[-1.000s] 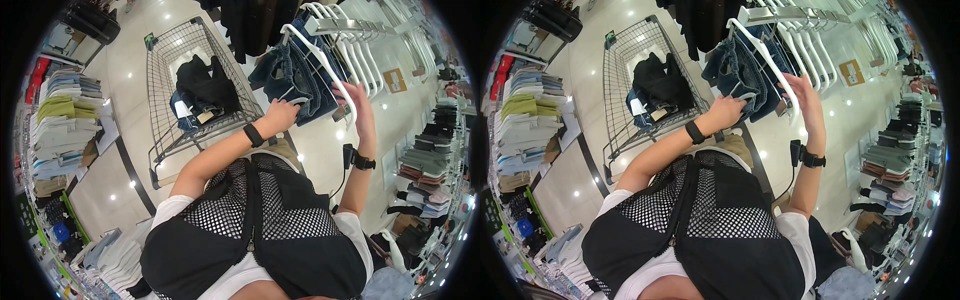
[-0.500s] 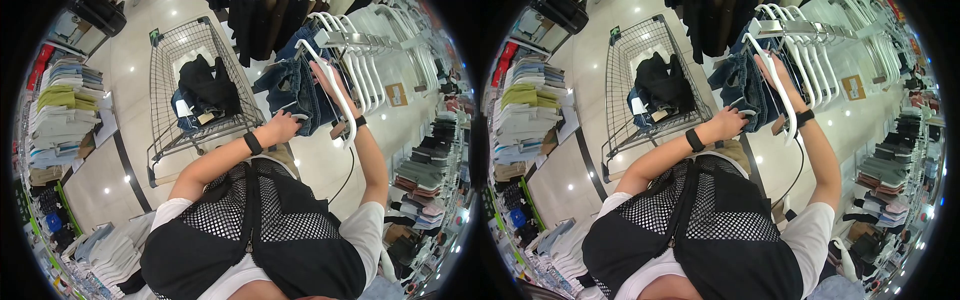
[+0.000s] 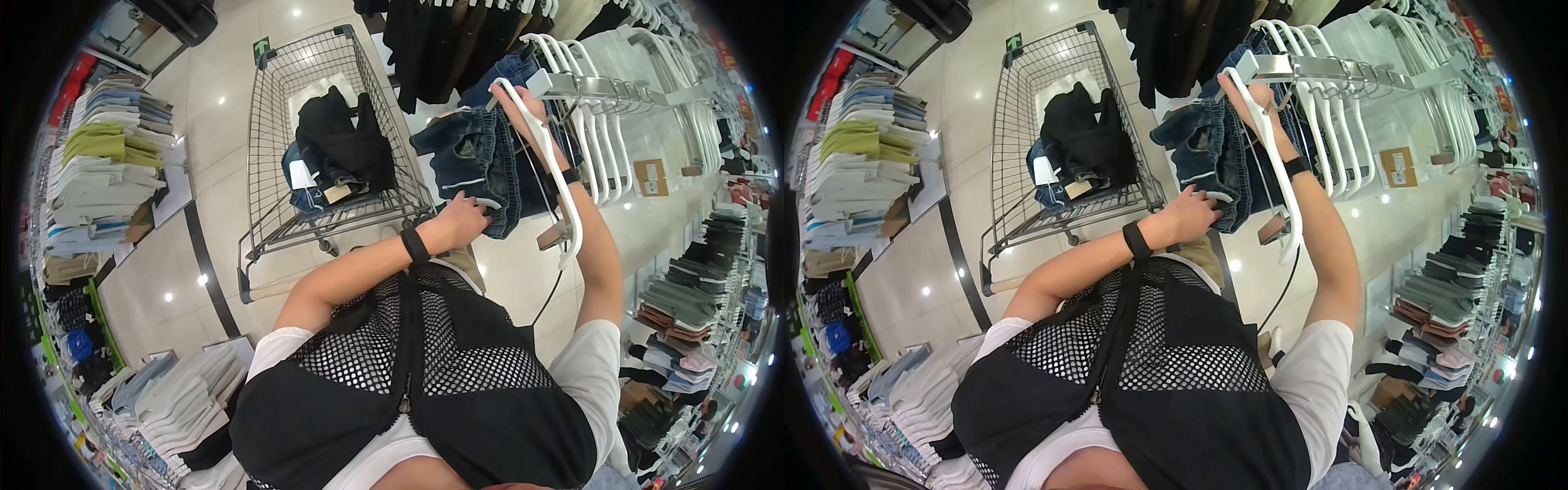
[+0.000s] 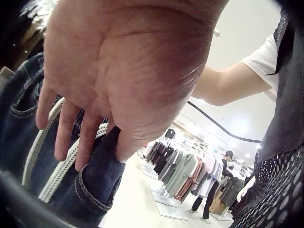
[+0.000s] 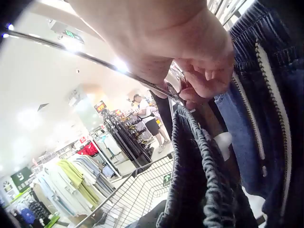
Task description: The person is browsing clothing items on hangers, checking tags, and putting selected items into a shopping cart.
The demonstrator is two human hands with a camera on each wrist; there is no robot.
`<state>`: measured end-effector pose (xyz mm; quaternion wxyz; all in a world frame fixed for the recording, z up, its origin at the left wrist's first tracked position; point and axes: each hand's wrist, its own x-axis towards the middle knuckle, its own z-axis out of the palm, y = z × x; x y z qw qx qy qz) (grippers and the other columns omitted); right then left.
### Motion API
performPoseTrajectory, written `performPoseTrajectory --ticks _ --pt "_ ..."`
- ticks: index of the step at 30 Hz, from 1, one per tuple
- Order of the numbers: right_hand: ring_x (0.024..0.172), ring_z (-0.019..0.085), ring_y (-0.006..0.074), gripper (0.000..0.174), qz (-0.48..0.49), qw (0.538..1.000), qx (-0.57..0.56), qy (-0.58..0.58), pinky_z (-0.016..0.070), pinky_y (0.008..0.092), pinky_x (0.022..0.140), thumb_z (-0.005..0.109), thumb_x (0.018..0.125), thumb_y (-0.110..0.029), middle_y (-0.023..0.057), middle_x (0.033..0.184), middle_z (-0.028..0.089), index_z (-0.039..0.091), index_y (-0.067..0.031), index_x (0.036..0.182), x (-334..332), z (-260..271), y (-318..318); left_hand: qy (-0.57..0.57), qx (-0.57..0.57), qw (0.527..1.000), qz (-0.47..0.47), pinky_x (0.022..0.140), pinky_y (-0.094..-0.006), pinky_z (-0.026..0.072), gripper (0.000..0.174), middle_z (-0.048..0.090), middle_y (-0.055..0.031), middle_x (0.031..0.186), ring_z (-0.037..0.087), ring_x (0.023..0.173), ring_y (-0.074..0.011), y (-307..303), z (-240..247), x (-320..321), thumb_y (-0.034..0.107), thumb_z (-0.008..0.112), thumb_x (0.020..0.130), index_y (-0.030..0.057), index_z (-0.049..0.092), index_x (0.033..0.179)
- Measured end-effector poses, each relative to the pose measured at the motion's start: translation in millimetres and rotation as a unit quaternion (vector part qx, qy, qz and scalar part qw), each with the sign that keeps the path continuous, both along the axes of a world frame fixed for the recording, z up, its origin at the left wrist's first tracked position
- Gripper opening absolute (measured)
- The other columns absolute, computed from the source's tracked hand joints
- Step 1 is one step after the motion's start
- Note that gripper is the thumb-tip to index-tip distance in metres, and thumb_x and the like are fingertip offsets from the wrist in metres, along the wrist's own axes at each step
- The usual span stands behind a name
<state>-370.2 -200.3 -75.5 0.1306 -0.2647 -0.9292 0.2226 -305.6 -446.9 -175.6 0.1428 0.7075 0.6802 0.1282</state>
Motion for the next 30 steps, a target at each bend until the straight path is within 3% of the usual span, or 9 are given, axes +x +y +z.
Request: performPoseTrajectory --ticks 8,12,14,15,20,25,28,29,30 --pt "0.078 0.067 0.0105 0.059 0.028 0.992 -0.098 0.069 0.0515 0.0272 0.072 0.08 0.094 -0.058 0.0031 0.082 0.074 0.08 0.0006 0.106 13 15 -12 0.001 -0.027 1.0 0.006 0.12 -0.06 0.0391 0.041 0.072 -0.0102 0.129 0.063 0.13 -0.0342 1 6 -1 0.028 0.07 0.098 0.0153 0.072 0.136" --pt "0.074 0.061 0.0041 0.051 0.011 0.98 -0.154 0.128 0.0454 0.023 0.064 0.085 0.092 -0.052 -0.0015 0.079 0.07 0.082 -0.0021 0.102 9 2 -5 0.007 -0.026 1.0 0.008 0.119 -0.06 0.0393 0.038 0.075 -0.0082 0.121 0.066 0.125 -0.0325 3 1 0 0.026 0.067 0.099 0.016 0.073 0.134" --pt "0.072 0.059 0.0025 0.048 -0.039 0.978 -0.186 0.086 0.0428 0.0219 0.062 0.086 0.093 -0.049 -0.0024 0.079 0.068 0.081 -0.0027 0.104 9 8 -4 0.005 -0.014 1.0 0.013 0.118 -0.0596 0.0406 0.036 0.077 -0.0069 0.116 0.068 0.122 -0.0313 2 0 0 0.025 0.066 0.099 0.0161 0.074 0.132" --pt "0.07 0.056 0.0009 0.046 -0.09 0.971 -0.218 0.044 0.0402 0.0208 0.06 0.086 0.093 -0.046 -0.0033 0.08 0.066 0.081 -0.0033 0.107 9 10 -4 0.002 -0.017 1.0 0.01 0.114 -0.0587 0.0423 0.033 0.078 -0.0062 0.112 0.069 0.118 -0.0301 1 1 0 0.025 0.066 0.098 0.0144 0.074 0.129" --pt "0.069 0.054 0.0005 0.045 -0.08 0.968 -0.235 0.043 0.0397 0.0207 0.059 0.085 0.094 -0.045 -0.0038 0.081 0.065 0.08 -0.0035 0.11 10 10 -4 0.003 0.019 0.999 0.047 0.102 -0.0552 0.0486 0.024 0.079 -0.007 0.098 0.074 0.105 -0.0291 -1 -8 -4 0.025 0.066 0.098 0.0092 0.075 0.113" --pt "0.068 0.052 0.0 0.044 -0.063 0.962 -0.262 0.04 0.039 0.0205 0.057 0.085 0.095 -0.043 -0.0044 0.082 0.064 0.079 -0.0038 0.114 15 6 2 -0.121 0.066 0.984 0.113 0.086 -0.0494 0.0549 0.025 0.076 -0.0172 0.084 0.075 0.082 -0.0368 -10 8 -18 0.028 0.065 0.101 0.0047 0.072 0.099" --pt "0.067 0.051 0.0006 0.044 -0.038 0.955 -0.291 0.047 0.0403 0.0191 0.059 0.084 0.096 -0.039 -0.0051 0.086 0.064 0.075 -0.0049 0.123 19 8 -1 -0.178 0.071 0.975 0.116 0.08 -0.0529 0.0565 0.033 0.074 -0.0227 0.083 0.074 0.081 -0.0428 -9 19 -18 0.032 0.062 0.105 0.0005 0.07 0.099" --pt "0.062 0.053 0.0054 0.034 -0.041 0.936 -0.335 0.099 0.0392 0.0222 0.057 0.08 0.099 -0.038 -0.0023 0.079 0.067 0.078 -0.0041 0.101 26 11 -12 -0.211 0.066 0.968 0.117 0.079 -0.0549 0.057 0.036 0.073 -0.0241 0.083 0.073 0.082 -0.0444 -8 21 -15 0.034 0.06 0.107 -0.0006 0.069 0.099" --pt "0.067 0.056 0.0051 0.031 -0.042 0.927 -0.352 0.118 0.042 0.0226 0.06 0.075 0.103 -0.036 -0.0008 0.085 0.071 0.078 -0.0046 0.107 32 21 -26 -0.267 0.07 0.952 0.134 0.077 -0.0575 0.0575 0.041 0.072 -0.027 0.084 0.072 0.084 -0.0474 -8 20 -12 0.036 0.058 0.109 -0.0031 0.067 0.099"
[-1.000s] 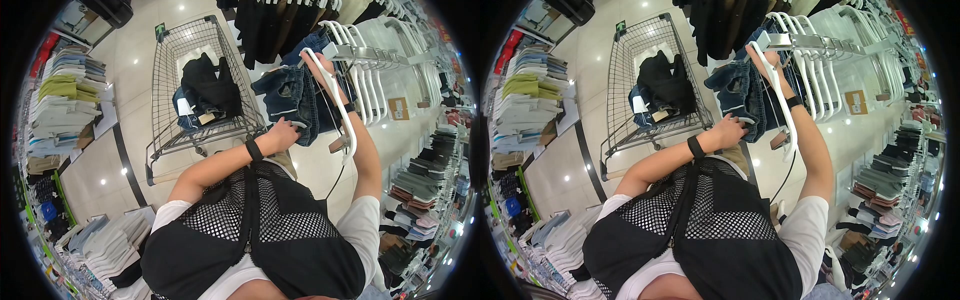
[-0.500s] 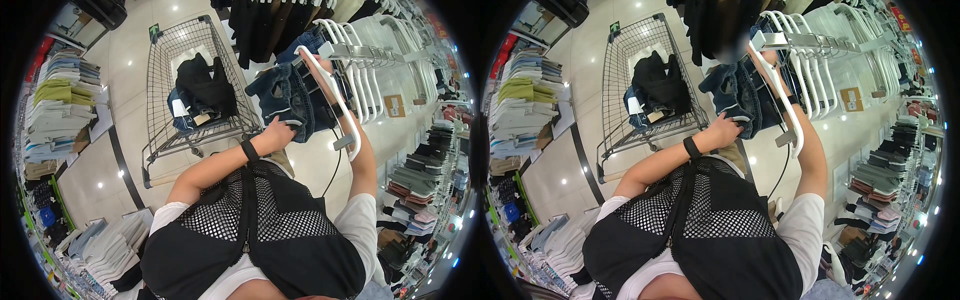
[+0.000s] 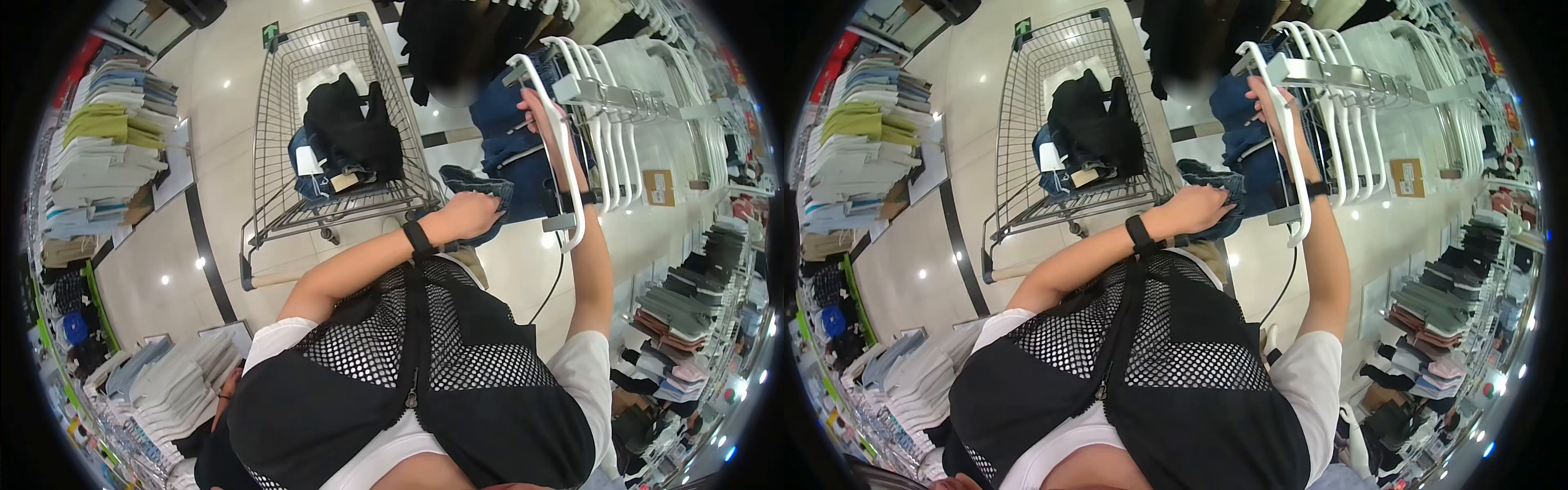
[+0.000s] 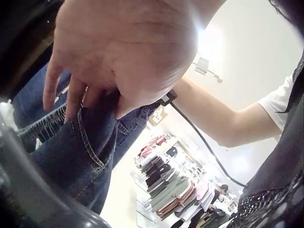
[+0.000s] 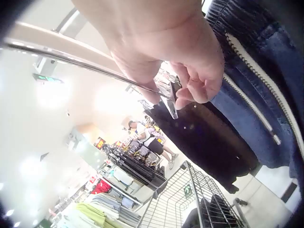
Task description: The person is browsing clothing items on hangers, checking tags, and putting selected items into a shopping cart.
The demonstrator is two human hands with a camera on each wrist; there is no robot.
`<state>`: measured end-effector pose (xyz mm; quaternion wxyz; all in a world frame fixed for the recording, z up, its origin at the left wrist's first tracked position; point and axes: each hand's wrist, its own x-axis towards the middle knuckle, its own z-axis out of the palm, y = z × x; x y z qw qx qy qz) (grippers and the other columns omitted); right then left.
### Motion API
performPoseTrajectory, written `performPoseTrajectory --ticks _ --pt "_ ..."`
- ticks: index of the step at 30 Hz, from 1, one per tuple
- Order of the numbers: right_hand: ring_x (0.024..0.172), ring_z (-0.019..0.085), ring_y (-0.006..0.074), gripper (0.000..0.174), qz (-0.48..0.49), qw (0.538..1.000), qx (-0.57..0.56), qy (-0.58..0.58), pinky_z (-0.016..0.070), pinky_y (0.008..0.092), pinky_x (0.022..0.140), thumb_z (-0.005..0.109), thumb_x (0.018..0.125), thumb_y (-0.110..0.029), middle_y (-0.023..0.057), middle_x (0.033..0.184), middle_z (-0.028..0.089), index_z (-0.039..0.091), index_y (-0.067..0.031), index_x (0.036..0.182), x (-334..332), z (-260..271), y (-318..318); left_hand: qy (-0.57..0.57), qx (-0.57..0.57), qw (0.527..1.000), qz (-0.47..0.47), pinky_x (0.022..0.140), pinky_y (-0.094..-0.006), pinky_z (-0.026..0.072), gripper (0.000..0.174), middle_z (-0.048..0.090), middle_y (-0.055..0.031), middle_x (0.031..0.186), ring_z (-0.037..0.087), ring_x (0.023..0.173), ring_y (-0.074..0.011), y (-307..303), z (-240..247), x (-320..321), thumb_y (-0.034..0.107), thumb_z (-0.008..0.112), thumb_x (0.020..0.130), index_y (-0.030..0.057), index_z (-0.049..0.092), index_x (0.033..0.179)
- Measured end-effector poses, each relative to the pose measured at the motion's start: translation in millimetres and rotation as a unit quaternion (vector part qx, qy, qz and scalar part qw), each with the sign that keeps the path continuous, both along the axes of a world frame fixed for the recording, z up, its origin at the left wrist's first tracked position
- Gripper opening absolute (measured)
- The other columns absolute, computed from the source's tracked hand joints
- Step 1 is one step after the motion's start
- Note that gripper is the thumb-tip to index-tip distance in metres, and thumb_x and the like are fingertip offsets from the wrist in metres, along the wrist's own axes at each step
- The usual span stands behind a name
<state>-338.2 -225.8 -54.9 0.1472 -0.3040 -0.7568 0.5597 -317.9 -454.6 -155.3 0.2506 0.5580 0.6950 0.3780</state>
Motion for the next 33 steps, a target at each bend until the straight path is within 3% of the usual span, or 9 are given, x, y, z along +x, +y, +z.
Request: performPoseTrajectory --ticks 2,3,5,15,19,22,27,30,33 --pt "0.089 0.065 0.0071 0.037 0.004 0.996 -0.089 0.011 0.0503 0.0229 0.073 0.062 0.11 -0.029 0.0075 0.113 0.077 0.07 -0.003 0.135 10 -11 10 -0.014 -0.008 1.0 0.004 0.077 -0.0576 0.0575 0.042 0.072 -0.0275 0.085 0.072 0.084 -0.048 1 3 4 0.036 0.057 0.109 -0.0037 0.067 0.1" --pt "0.102 0.068 0.0119 0.048 0.121 0.983 -0.09 0.108 0.0531 0.0243 0.083 0.056 0.111 -0.026 0.0125 0.127 0.074 0.057 -0.0009 0.152 29 -22 13 -0.028 -0.013 1.0 0.002 0.077 -0.0577 0.0576 0.042 0.072 -0.0279 0.087 0.072 0.085 -0.0486 1 4 5 0.036 0.057 0.109 -0.0043 0.067 0.1" --pt "0.116 0.067 0.0151 0.06 0.101 0.991 -0.065 0.066 0.0536 0.0262 0.092 0.043 0.117 -0.042 0.0148 0.138 0.069 0.047 -0.0012 0.16 42 -20 1 -0.039 -0.017 0.999 -0.002 0.079 -0.0573 0.0574 0.042 0.072 -0.0291 0.088 0.072 0.086 -0.0496 1 5 5 0.034 0.056 0.109 -0.0057 0.066 0.101" --pt "0.127 0.068 0.0234 0.052 0.121 0.984 -0.128 -0.042 0.0509 0.0355 0.112 0.054 0.114 -0.038 0.0169 0.138 0.071 0.059 -0.0005 0.149 116 -90 -7 -0.054 0.002 0.999 -0.002 0.087 -0.0546 0.0572 0.043 0.072 -0.0277 0.094 0.072 0.092 -0.0475 14 11 6 0.032 0.056 0.109 -0.0085 0.068 0.102" --pt "0.137 0.061 0.0266 0.051 0.295 0.944 -0.146 -0.03 0.0446 0.0363 0.12 0.05 0.106 -0.007 0.0162 0.15 0.063 0.052 -0.0025 0.156 128 -74 -21 -0.058 -0.068 0.995 -0.039 0.086 -0.0534 0.057 0.044 0.074 -0.0249 0.096 0.073 0.093 -0.0451 13 24 -2 0.036 0.059 0.108 -0.0051 0.072 0.104" --pt "0.158 0.04 0.0308 0.072 0.412 0.911 0.004 -0.04 0.0357 0.0418 0.128 0.057 0.088 0.014 0.0162 0.165 0.047 0.055 -0.0089 0.156 132 -73 -12 -0.055 -0.11 0.989 -0.076 0.085 -0.0523 0.0569 0.044 0.075 -0.0247 0.097 0.073 0.094 -0.044 12 34 -7 0.039 0.061 0.107 -0.0027 0.074 0.106" --pt "0.153 0.046 0.0314 0.067 0.419 0.907 0.0 -0.046 0.04 0.0423 0.125 0.074 0.079 0.012 0.0138 0.158 0.054 0.065 -0.0108 0.141 146 -86 4 -0.065 -0.133 0.986 -0.077 0.082 -0.0527 0.0554 0.045 0.074 -0.0251 0.095 0.072 0.09 -0.044 12 37 4 0.042 0.063 0.107 -0.0016 0.073 0.107" --pt "0.129 0.063 0.028 0.043 0.445 0.893 0.056 -0.04 0.0483 0.039 0.114 0.077 0.076 0.009 0.0098 0.133 0.064 0.064 -0.0047 0.114 150 -88 13 -0.062 -0.111 0.99 -0.062 0.081 -0.0527 0.0547 0.045 0.073 -0.025 0.093 0.071 0.089 -0.0442 11 39 18 0.042 0.065 0.106 -0.0023 0.072 0.108" --pt "0.123 0.064 0.0268 0.042 0.431 0.9 0.067 0.001 0.0494 0.0383 0.109 0.078 0.073 0.007 0.0086 0.127 0.064 0.063 -0.0042 0.11 156 -94 15 -0.066 -0.121 0.99 -0.029 0.085 -0.0507 0.0548 0.044 0.072 -0.0252 0.097 0.07 0.095 -0.0442 5 45 29 0.041 0.068 0.104 -0.0026 0.071 0.111"
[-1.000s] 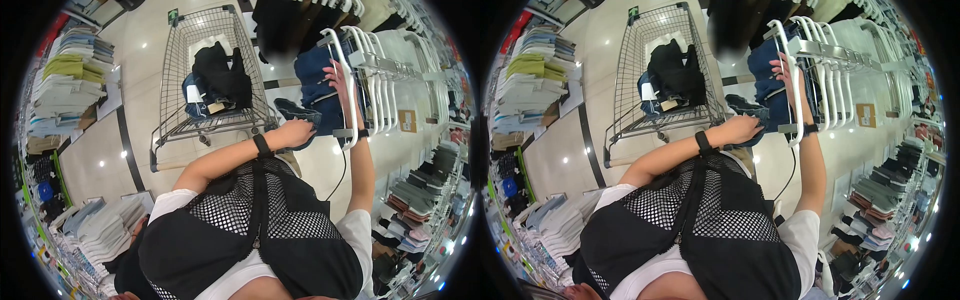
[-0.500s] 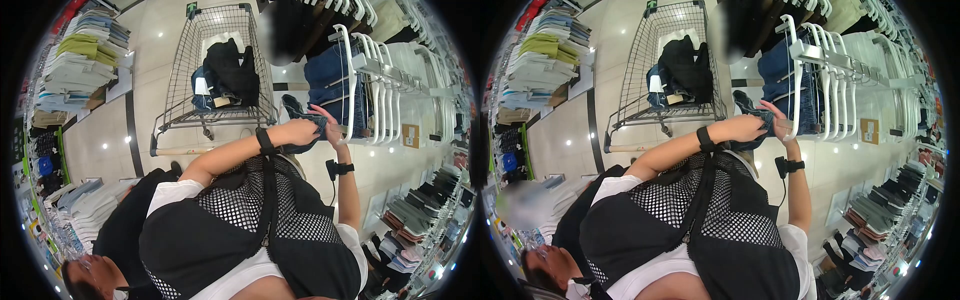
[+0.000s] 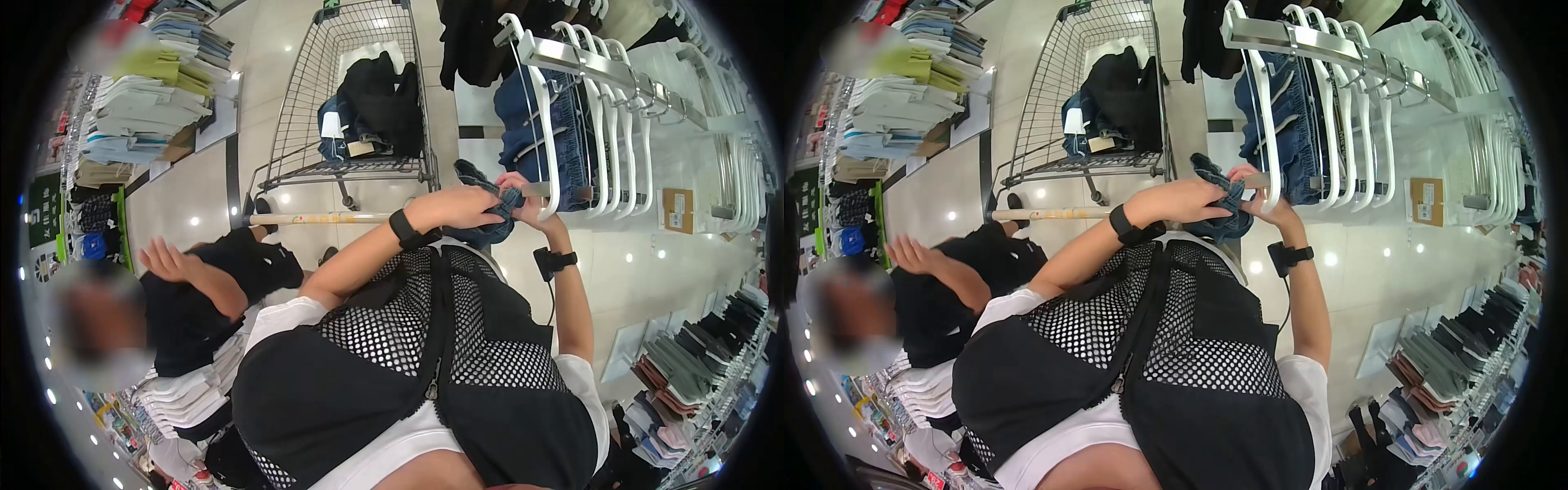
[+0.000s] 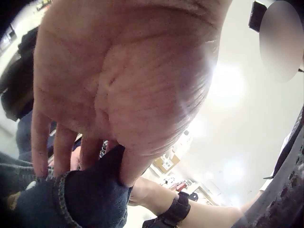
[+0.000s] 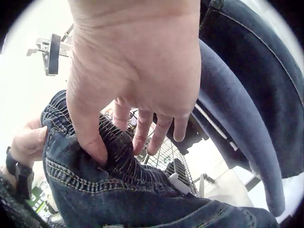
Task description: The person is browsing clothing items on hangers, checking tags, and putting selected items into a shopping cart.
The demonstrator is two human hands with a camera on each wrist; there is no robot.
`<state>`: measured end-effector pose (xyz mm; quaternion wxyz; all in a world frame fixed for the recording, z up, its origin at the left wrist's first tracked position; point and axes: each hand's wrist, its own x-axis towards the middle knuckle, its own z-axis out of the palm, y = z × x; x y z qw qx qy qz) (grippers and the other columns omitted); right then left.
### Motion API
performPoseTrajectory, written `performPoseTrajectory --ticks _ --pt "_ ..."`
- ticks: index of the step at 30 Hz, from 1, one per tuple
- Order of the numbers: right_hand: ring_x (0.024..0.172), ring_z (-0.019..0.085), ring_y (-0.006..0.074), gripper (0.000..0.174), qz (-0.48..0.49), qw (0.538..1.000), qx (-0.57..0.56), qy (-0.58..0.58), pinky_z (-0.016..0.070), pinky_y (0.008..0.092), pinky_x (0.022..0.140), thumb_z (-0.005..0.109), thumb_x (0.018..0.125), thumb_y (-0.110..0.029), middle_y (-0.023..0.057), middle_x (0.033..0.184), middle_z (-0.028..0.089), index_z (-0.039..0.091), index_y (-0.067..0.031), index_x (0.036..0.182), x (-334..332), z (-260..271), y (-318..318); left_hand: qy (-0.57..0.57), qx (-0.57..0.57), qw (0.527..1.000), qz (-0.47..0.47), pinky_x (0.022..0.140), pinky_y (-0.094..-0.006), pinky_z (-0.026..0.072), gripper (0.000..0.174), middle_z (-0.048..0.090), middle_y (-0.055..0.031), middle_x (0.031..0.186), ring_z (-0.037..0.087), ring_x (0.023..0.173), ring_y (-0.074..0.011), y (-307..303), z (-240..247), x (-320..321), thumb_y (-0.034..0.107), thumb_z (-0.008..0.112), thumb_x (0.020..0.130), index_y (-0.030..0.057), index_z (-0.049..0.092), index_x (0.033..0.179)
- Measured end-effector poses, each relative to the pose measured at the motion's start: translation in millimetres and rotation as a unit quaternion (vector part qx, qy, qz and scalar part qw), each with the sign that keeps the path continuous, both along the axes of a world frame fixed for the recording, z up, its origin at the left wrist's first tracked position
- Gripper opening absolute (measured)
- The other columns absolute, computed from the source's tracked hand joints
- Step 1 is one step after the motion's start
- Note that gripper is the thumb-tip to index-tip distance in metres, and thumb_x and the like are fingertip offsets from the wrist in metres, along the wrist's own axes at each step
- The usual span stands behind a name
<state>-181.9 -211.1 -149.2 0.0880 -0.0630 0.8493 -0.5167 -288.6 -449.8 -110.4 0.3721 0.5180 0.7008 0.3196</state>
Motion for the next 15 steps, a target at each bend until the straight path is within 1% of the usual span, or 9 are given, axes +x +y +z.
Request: performPoseTrajectory --ticks 4,5,6,7,10,12,13,14,15 --pt "0.11 0.063 0.0222 0.037 -0.055 0.995 -0.006 0.086 0.0496 0.0339 0.101 0.077 0.079 0.0 0.0065 0.113 0.063 0.061 -0.0039 0.112 6 -22 -9 0.044 0.075 0.995 0.049 0.089 -0.049 0.0546 0.045 0.072 -0.0225 0.106 0.069 0.101 -0.0431 -26 -16 4 0.041 0.07 0.102 -0.0011 0.069 0.118" --pt "0.102 0.062 0.0186 0.031 -0.066 0.997 -0.043 -0.007 0.0497 0.032 0.095 0.073 0.085 -0.005 0.0075 0.103 0.062 0.059 -0.0024 0.112 9 -32 -10 0.078 0.118 0.983 0.119 0.09 -0.0486 0.0544 0.047 0.071 -0.0209 0.109 0.069 0.102 -0.0428 -36 -16 5 0.042 0.071 0.101 -0.0003 0.068 0.121" --pt "0.102 0.062 0.0186 0.031 -0.063 0.997 -0.045 -0.008 0.0497 0.032 0.095 0.073 0.085 -0.005 0.0075 0.103 0.062 0.059 -0.0024 0.112 10 -40 -12 0.113 0.16 0.962 0.188 0.092 -0.0483 0.0543 0.049 0.07 -0.0193 0.113 0.069 0.102 -0.0425 -47 -16 5 0.043 0.071 0.1 0.0004 0.067 0.124" --pt "0.099 0.062 0.0178 0.03 -0.105 0.992 -0.053 -0.05 0.0499 0.0317 0.094 0.072 0.088 -0.008 0.008 0.099 0.061 0.058 -0.0011 0.113 9 -44 -16 0.114 0.159 0.962 0.191 0.092 -0.0483 0.0543 0.049 0.07 -0.0193 0.113 0.069 0.102 -0.0425 -58 -17 4 0.043 0.071 0.1 0.0004 0.067 0.124" --pt "0.091 0.061 0.0176 0.031 -0.164 0.985 -0.035 -0.05 0.051 0.0328 0.088 0.069 0.093 -0.016 0.0109 0.095 0.062 0.058 0.0024 0.115 2 -43 -39 0.221 0.143 0.917 0.299 0.089 -0.0487 0.0551 0.051 0.069 -0.0169 0.114 0.069 0.098 -0.0409 -93 -30 4 0.045 0.071 0.101 0.0003 0.065 0.125" --pt "0.085 0.059 0.0207 0.032 -0.196 0.979 -0.049 -0.004 0.0508 0.0355 0.082 0.068 0.093 -0.018 0.0134 0.095 0.064 0.058 0.003 0.115 -6 -29 -56 0.205 -0.01 0.93 0.305 0.086 -0.0488 0.0557 0.05 0.069 -0.0177 0.113 0.069 0.098 -0.0399 -114 -46 9 0.046 0.07 0.102 -0.0008 0.065 0.121" --pt "0.082 0.061 0.0259 0.03 -0.2 0.978 -0.058 0.014 0.0517 0.0394 0.08 0.068 0.096 -0.019 0.0166 0.097 0.068 0.056 0.0025 0.114 -10 -27 -63 0.209 -0.019 0.923 0.322 0.08 -0.0495 0.056 0.051 0.072 -0.0179 0.103 0.071 0.093 -0.0393 -119 -53 13 0.052 0.066 0.103 0.0014 0.07 0.107" --pt "0.082 0.061 0.0259 0.03 -0.199 0.978 -0.058 0.015 0.0517 0.0394 0.08 0.068 0.096 -0.019 0.0166 0.097 0.068 0.056 0.0025 0.114 -14 -25 -68 0.209 -0.019 0.923 0.323 0.08 -0.0495 0.056 0.051 0.072 -0.0179 0.103 0.071 0.093 -0.0393 -124 -60 17 0.052 0.066 0.103 0.0014 0.07 0.107" --pt "0.084 0.065 0.0284 0.03 -0.198 0.979 -0.056 0.014 0.0527 0.041 0.081 0.068 0.098 -0.021 0.0188 0.098 0.069 0.056 0.0024 0.113 -17 -24 -72 0.177 -0.075 0.933 0.304 0.075 -0.0494 0.0554 0.052 0.071 -0.0167 0.092 0.071 0.087 -0.039 -127 -59 20 0.055 0.065 0.102 0.0033 0.071 0.096"
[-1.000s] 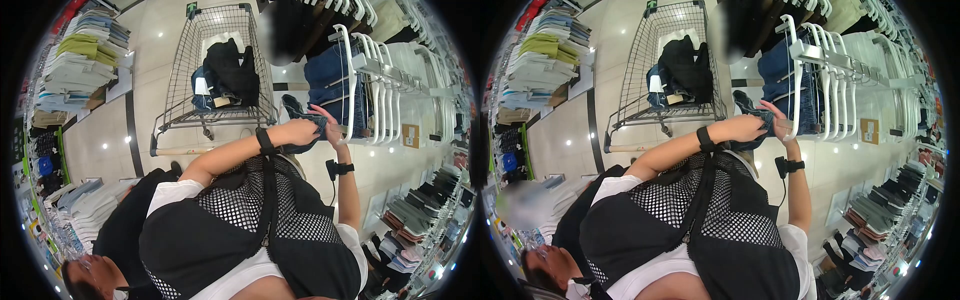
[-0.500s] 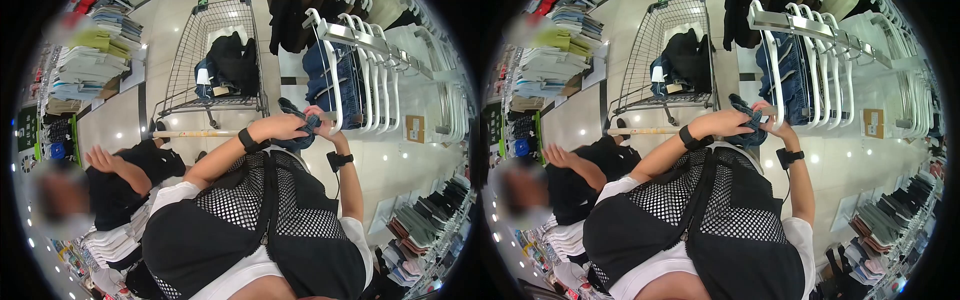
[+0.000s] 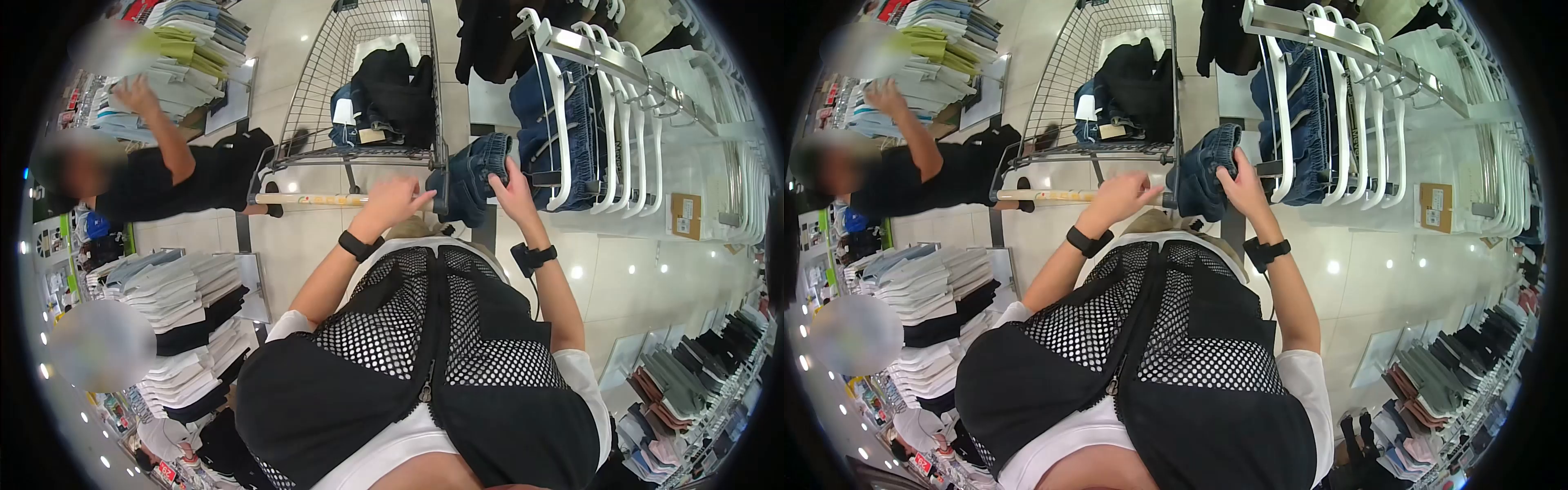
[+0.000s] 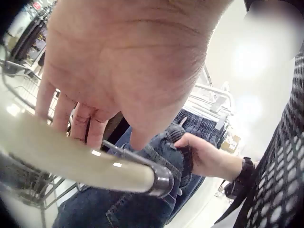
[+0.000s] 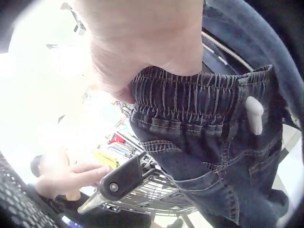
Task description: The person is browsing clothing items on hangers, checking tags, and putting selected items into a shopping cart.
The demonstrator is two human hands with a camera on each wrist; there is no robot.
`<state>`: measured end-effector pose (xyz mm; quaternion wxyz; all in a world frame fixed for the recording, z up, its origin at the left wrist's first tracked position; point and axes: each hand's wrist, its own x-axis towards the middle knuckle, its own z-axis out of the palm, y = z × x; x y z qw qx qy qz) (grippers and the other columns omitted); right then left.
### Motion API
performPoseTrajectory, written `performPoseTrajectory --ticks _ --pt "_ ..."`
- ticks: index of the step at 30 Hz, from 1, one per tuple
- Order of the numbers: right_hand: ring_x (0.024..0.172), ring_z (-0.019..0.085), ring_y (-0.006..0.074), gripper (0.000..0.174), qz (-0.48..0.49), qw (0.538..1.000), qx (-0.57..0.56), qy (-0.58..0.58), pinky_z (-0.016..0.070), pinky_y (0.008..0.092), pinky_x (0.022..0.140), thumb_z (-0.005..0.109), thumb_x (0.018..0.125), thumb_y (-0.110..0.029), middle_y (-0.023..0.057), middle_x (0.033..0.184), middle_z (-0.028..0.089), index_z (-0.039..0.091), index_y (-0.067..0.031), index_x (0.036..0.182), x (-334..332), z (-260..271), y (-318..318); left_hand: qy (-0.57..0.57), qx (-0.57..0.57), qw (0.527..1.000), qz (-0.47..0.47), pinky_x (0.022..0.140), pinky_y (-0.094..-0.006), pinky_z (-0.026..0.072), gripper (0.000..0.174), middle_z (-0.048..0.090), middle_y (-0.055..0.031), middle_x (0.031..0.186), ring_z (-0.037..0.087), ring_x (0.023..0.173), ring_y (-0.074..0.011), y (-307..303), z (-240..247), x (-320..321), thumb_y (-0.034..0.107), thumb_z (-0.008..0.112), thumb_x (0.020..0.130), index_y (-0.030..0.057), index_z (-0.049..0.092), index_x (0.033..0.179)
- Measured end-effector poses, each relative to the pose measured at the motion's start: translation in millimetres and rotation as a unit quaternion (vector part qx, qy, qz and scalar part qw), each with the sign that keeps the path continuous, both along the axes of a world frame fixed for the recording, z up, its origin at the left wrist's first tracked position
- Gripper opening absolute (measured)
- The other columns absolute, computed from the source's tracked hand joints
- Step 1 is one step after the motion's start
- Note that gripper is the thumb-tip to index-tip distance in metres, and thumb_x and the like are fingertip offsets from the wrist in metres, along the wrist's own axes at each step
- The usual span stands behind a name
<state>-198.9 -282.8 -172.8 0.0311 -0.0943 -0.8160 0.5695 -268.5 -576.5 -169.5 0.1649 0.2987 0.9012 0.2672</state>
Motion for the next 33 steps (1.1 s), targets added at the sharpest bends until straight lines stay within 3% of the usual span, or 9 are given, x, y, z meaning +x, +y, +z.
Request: performPoseTrajectory --ticks 2,4,6,13,15,17,25,28,33 --pt "0.091 0.073 0.0386 0.033 0.009 0.998 0.059 -0.001 0.0549 0.0459 0.084 0.068 0.103 -0.024 0.0267 0.103 0.071 0.052 0.0015 0.115 -3 3 -10 -0.05 -0.044 0.998 -0.008 0.069 -0.0493 0.0549 0.056 0.071 -0.0155 0.081 0.071 0.08 -0.0388 -8 -3 9 0.058 0.064 0.102 0.0052 0.072 0.085" --pt "0.094 0.072 0.0432 0.034 -0.004 0.997 0.081 -0.006 0.0547 0.0476 0.085 0.068 0.104 -0.024 0.0282 0.104 0.071 0.051 0.0004 0.118 -6 6 -27 0.047 0.016 0.999 -0.006 0.059 -0.0476 0.0519 0.062 0.065 -0.0123 0.063 0.067 0.063 -0.0374 -14 -13 17 0.062 0.064 0.1 0.0084 0.069 0.069" --pt "0.103 0.068 0.0534 0.038 -0.007 0.992 0.129 -0.008 0.0541 0.0518 0.085 0.068 0.105 -0.023 0.0306 0.107 0.071 0.047 -0.0032 0.13 -7 7 -45 0.073 0.022 0.997 -0.017 0.056 -0.0467 0.0509 0.062 0.064 -0.0117 0.061 0.066 0.059 -0.0366 -18 -20 17 0.062 0.066 0.099 0.0087 0.067 0.067" --pt "0.104 0.07 0.0494 0.04 0.043 0.992 0.12 0.015 0.0542 0.0503 0.089 0.064 0.105 -0.014 0.0285 0.117 0.072 0.051 -0.0076 0.142 -24 14 -72 0.102 0.086 0.989 -0.07 0.053 -0.0447 0.05 0.06 0.066 -0.0114 0.061 0.065 0.055 -0.0353 -25 -29 6 0.058 0.069 0.097 0.0076 0.065 0.066" --pt "0.103 0.071 0.0472 0.04 0.038 0.992 0.121 0.013 0.0543 0.0484 0.088 0.063 0.103 -0.012 0.0248 0.117 0.074 0.055 -0.0093 0.141 -31 19 -79 0.08 0.078 0.989 -0.097 0.054 -0.0466 0.0513 0.059 0.068 -0.0134 0.064 0.067 0.057 -0.0369 -30 -30 -2 0.059 0.067 0.099 0.0064 0.067 0.073" --pt "0.114 0.07 0.0437 0.039 0.055 0.988 0.144 -0.032 0.0543 0.044 0.093 0.063 0.103 -0.011 0.0229 0.123 0.072 0.056 -0.0084 0.141 -37 21 -88 0.04 0.043 0.985 -0.163 0.058 -0.05 0.0532 0.058 0.068 -0.0165 0.066 0.069 0.061 -0.0395 -34 -29 -10 0.06 0.064 0.101 0.0057 0.068 0.082" --pt "0.116 0.07 0.0401 0.048 0.005 0.961 0.273 -0.054 0.0568 0.0467 0.093 0.077 0.094 -0.022 0.0162 0.132 0.07 0.06 -0.0072 0.136 -43 16 -127 0.01 0.052 0.968 -0.246 0.06 -0.052 0.0554 0.058 0.068 -0.0181 0.065 0.069 0.063 -0.0421 -58 -36 -28 0.063 0.062 0.102 0.0073 0.073 0.089" --pt "0.106 0.071 0.0407 0.046 0.017 0.956 0.293 -0.028 0.0584 0.0499 0.086 0.08 0.091 -0.029 0.0151 0.118 0.07 0.061 -0.0125 0.13 -46 0 -131 0.01 0.07 0.965 -0.253 0.06 -0.0516 0.0558 0.059 0.068 -0.0178 0.065 0.07 0.063 -0.0423 -66 -38 -32 0.064 0.063 0.101 0.0078 0.075 0.088" --pt "0.105 0.072 0.0396 0.053 0.009 0.932 0.351 -0.093 0.0589 0.0491 0.085 0.083 0.089 -0.031 0.0154 0.111 0.068 0.061 -0.0175 0.135 -59 -11 -144 -0.005 0.108 0.96 -0.259 0.061 -0.0523 0.0554 0.059 0.066 -0.0191 0.063 0.069 0.064 -0.0438 -73 -42 -44 0.063 0.064 0.101 0.0065 0.074 0.086"
